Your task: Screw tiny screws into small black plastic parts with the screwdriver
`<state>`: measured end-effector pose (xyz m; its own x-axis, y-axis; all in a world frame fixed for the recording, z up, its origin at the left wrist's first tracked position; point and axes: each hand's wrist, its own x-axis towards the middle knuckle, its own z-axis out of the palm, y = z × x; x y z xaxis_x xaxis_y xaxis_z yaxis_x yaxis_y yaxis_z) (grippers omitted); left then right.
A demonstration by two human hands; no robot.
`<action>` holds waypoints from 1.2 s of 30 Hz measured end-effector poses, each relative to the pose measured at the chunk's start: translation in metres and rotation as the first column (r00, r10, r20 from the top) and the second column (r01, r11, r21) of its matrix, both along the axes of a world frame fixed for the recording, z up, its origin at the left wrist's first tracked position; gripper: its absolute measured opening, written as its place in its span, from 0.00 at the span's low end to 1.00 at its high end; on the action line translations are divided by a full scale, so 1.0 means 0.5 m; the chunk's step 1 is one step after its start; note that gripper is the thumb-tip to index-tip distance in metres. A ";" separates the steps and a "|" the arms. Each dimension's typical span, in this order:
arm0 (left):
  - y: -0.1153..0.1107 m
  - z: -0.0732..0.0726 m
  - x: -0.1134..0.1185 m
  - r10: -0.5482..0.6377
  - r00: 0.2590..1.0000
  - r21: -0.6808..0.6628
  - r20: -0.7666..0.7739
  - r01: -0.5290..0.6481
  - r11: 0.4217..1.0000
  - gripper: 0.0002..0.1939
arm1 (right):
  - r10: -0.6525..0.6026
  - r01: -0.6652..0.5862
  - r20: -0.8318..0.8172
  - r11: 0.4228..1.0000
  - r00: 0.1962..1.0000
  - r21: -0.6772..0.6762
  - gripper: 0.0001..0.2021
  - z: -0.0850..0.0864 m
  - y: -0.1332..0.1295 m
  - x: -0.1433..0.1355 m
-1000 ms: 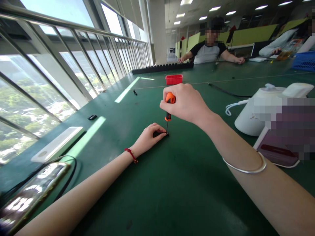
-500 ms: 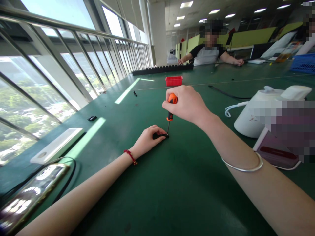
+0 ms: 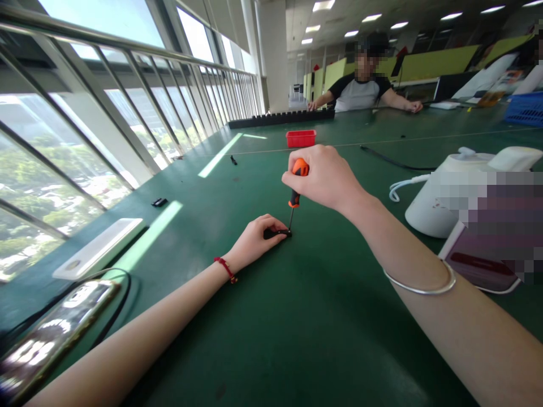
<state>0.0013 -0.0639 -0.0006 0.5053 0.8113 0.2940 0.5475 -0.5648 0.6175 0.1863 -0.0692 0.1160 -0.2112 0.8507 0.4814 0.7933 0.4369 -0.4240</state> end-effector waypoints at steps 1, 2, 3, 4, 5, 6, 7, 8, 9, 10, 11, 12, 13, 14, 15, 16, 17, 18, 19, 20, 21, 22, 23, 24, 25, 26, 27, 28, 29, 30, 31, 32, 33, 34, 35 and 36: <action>0.000 0.000 0.000 -0.001 1.000 0.001 0.001 0.001 1.000 0.07 | 0.003 -0.003 -0.004 1.000 1.000 -0.004 0.07 -0.001 0.001 0.000; 0.000 0.000 0.000 -0.001 1.000 0.001 0.001 0.001 1.000 0.07 | 0.006 -0.006 -0.013 1.000 1.000 -0.006 0.07 -0.003 0.002 0.000; 0.000 0.000 0.000 0.001 1.000 0.001 0.002 -0.001 1.000 0.07 | 0.010 -0.010 -0.021 1.000 1.000 -0.009 0.07 -0.004 0.003 -0.001; 0.000 0.000 0.000 0.002 1.000 -0.001 0.001 -0.002 1.000 0.07 | 0.014 -0.015 -0.027 1.000 1.000 -0.014 0.07 -0.006 0.004 -0.002; -0.001 0.000 0.000 0.002 1.000 -0.003 0.000 -0.002 1.000 0.07 | 0.017 -0.018 -0.031 1.000 0.999 -0.019 0.08 -0.007 0.004 -0.002; -0.001 0.000 0.000 0.002 1.000 -0.004 0.000 -0.002 1.000 0.07 | 0.020 -0.021 -0.030 0.999 0.999 -0.026 0.08 -0.007 0.005 -0.003; -0.001 0.001 0.000 0.001 1.000 -0.005 -0.001 -0.001 1.000 0.08 | 0.023 -0.024 -0.027 0.999 0.999 -0.034 0.08 -0.007 0.005 -0.003; -0.002 0.001 0.000 0.001 1.000 -0.004 0.000 -0.001 1.000 0.08 | 0.028 -0.028 -0.022 0.999 0.999 -0.040 0.09 -0.006 0.004 -0.002; -0.002 0.001 0.000 0.002 1.000 -0.005 0.000 -0.002 1.000 0.08 | 0.036 -0.036 -0.013 0.998 0.999 -0.048 0.10 -0.004 0.003 -0.001; -0.002 0.002 0.000 0.003 1.000 -0.006 0.002 -0.003 1.000 0.08 | 0.044 -0.044 -0.004 0.997 0.999 -0.056 0.11 -0.001 0.002 0.001; -0.003 0.002 0.001 0.006 1.000 -0.008 0.004 -0.006 1.000 0.07 | 0.050 -0.050 0.007 0.997 0.999 -0.067 0.14 0.002 0.000 0.003; -0.003 0.002 0.001 0.010 1.000 -0.011 0.007 -0.009 1.000 0.07 | 0.053 -0.051 0.019 0.996 0.998 -0.080 0.16 0.005 -0.001 0.006; -0.003 0.002 0.001 0.013 1.000 -0.015 0.011 -0.013 1.000 0.07 | 0.052 -0.049 0.033 0.994 0.998 -0.095 0.17 0.008 -0.003 0.008; -0.002 0.002 0.001 0.015 1.000 -0.019 0.015 -0.015 1.000 0.07 | 0.053 -0.048 0.046 0.993 0.998 -0.112 0.18 0.011 -0.005 0.011; -0.002 0.001 0.001 0.018 1.000 -0.021 0.018 -0.017 1.000 0.07 | 0.054 -0.046 0.058 0.991 0.997 -0.125 0.17 0.013 -0.007 0.012; -0.001 0.001 0.001 0.019 1.000 -0.023 0.021 -0.018 1.000 0.07 | 0.055 -0.046 0.066 0.990 0.996 -0.131 0.14 0.015 -0.008 0.013; -0.001 0.000 0.001 0.018 1.000 -0.023 0.022 -0.018 1.000 0.07 | 0.055 -0.045 0.070 0.991 0.996 -0.127 0.10 0.016 -0.009 0.013; 0.000 -0.001 0.000 0.016 1.000 -0.021 0.022 -0.016 1.000 0.07 | 0.057 -0.048 0.070 0.992 0.996 -0.119 0.07 0.016 -0.009 0.012; 0.000 -0.001 0.000 0.015 1.000 -0.019 0.023 -0.014 1.000 0.07 | 0.059 -0.052 0.070 0.993 0.996 -0.109 0.07 0.016 -0.010 0.011; 0.000 -0.001 0.000 0.013 1.000 -0.017 0.024 -0.013 1.000 0.06 | 0.063 -0.055 0.071 0.993 0.995 -0.102 0.09 0.016 -0.010 0.009; 0.000 -0.001 0.000 0.013 1.000 -0.015 0.025 -0.012 1.000 0.06 | 0.068 -0.060 0.077 0.993 0.995 -0.099 0.10 0.016 -0.010 0.006; 0.000 0.000 0.001 0.014 1.000 -0.014 0.024 -0.013 1.000 0.06 | 0.074 -0.066 0.085 0.993 0.994 -0.101 0.09 0.016 -0.011 0.004; -0.001 0.002 0.001 0.016 1.000 -0.013 0.023 -0.015 1.000 0.06 | 0.080 -0.070 0.094 0.992 0.992 -0.105 0.08 0.016 -0.012 0.002; -0.001 0.003 0.001 0.017 1.000 -0.012 0.021 -0.016 1.000 0.06 | 0.081 -0.070 0.102 0.992 0.992 -0.108 0.07 0.017 -0.013 0.001; -0.002 0.004 0.002 0.017 1.000 -0.011 0.017 -0.017 1.000 0.06 | 0.078 -0.066 0.107 0.992 0.991 -0.109 0.09 0.018 -0.015 0.000; -0.002 0.005 0.002 0.016 1.000 -0.009 0.014 -0.016 1.000 0.06 | 0.075 -0.062 0.111 0.992 0.991 -0.109 0.11 0.019 -0.016 0.000; -0.002 0.005 0.002 0.015 1.000 -0.006 0.009 -0.015 1.000 0.06 | 0.071 -0.059 0.116 0.992 0.991 -0.109 0.13 0.021 -0.018 0.001; -0.002 0.003 0.002 0.013 1.000 -0.004 0.005 -0.013 1.000 0.06 | 0.064 -0.052 0.120 0.993 0.991 -0.104 0.13 0.021 -0.019 0.001; -0.002 0.000 0.002 0.011 1.000 -0.002 0.001 -0.011 1.000 0.06 | 0.056 -0.045 0.123 0.994 0.991 -0.097 0.11 0.022 -0.020 0.002; -0.001 -0.003 0.002 0.009 1.000 0.002 -0.003 -0.009 1.000 0.06 | 0.050 -0.039 0.124 0.995 0.991 -0.089 0.08 0.022 -0.020 0.003; 0.000 -0.007 0.001 0.006 1.000 0.005 -0.006 -0.006 1.000 0.06 | 0.046 -0.036 0.126 0.996 0.991 -0.085 0.07 0.021 -0.020 0.003; 0.000 -0.009 0.000 0.000 1.000 0.011 -0.009 0.000 1.000 0.06 | 0.042 -0.031 0.128 0.996 0.991 -0.082 0.07 0.021 -0.020 0.004; -0.001 -0.007 -0.001 0.003 1.000 0.024 -0.010 -0.003 1.000 0.06 | 0.040 -0.030 0.133 0.996 0.990 -0.082 0.07 0.020 -0.019 0.004; -0.005 -0.002 -0.001 0.020 1.000 0.047 -0.009 -0.020 0.999 0.06 | 0.041 -0.030 0.139 0.996 0.989 -0.082 0.07 0.020 -0.019 0.004; -0.012 0.009 0.001 0.057 0.998 0.078 -0.006 -0.056 0.995 0.06 | 0.045 -0.033 0.146 0.996 0.988 -0.084 0.07 0.020 -0.018 0.004; -0.023 0.025 0.004 0.111 0.994 0.116 0.004 -0.111 0.987 0.06 | 0.046 -0.033 0.150 0.996 0.988 -0.085 0.07 0.020 -0.018 0.004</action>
